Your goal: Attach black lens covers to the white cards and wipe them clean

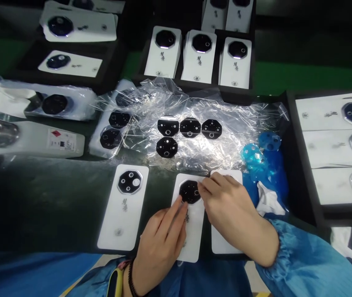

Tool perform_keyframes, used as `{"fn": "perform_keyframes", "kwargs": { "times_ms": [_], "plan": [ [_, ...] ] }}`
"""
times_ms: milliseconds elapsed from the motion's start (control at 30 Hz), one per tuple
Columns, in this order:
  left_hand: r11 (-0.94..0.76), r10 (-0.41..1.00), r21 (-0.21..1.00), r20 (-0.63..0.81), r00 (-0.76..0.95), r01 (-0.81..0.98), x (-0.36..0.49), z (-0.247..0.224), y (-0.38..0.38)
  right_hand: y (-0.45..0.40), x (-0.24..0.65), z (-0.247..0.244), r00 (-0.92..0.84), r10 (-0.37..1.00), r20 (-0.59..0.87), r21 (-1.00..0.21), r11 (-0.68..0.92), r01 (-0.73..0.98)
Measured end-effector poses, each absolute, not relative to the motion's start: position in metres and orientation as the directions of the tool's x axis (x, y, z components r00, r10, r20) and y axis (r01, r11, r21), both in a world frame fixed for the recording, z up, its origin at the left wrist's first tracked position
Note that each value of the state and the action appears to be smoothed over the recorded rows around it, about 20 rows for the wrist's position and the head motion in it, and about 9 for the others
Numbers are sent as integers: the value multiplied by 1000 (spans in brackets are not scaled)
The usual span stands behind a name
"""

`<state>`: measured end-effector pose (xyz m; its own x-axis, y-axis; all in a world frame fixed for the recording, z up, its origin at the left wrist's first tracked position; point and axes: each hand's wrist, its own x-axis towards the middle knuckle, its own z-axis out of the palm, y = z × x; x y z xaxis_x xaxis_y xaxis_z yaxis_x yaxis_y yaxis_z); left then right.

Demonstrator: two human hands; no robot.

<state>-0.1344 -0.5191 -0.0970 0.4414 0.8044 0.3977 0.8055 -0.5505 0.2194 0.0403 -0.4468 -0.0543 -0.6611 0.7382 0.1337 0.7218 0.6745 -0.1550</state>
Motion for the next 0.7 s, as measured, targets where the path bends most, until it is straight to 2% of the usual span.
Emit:
{"fn": "perform_keyframes", "kwargs": {
  "times_ms": [67, 233, 333, 700],
  "plan": [
    [-553, 804, 226, 397, 442, 802, -134, -96, -519, -448, 39, -54, -659, 739, 142, -139, 674, 726],
    [-553, 804, 218, 392, 447, 804, -134, -94, -520, -444, 43, -50, -562, 806, 185, -234, 592, 771],
    [-546, 805, 207, 399, 439, 812, -133, -93, -521, -443, 45, -50, -502, 839, 210, -191, 539, 821],
    [-534, 796, 179, 436, 420, 826, -131, -90, -520, -441, 43, -56, -431, 890, 150, -282, 456, 844]
  ]
}}
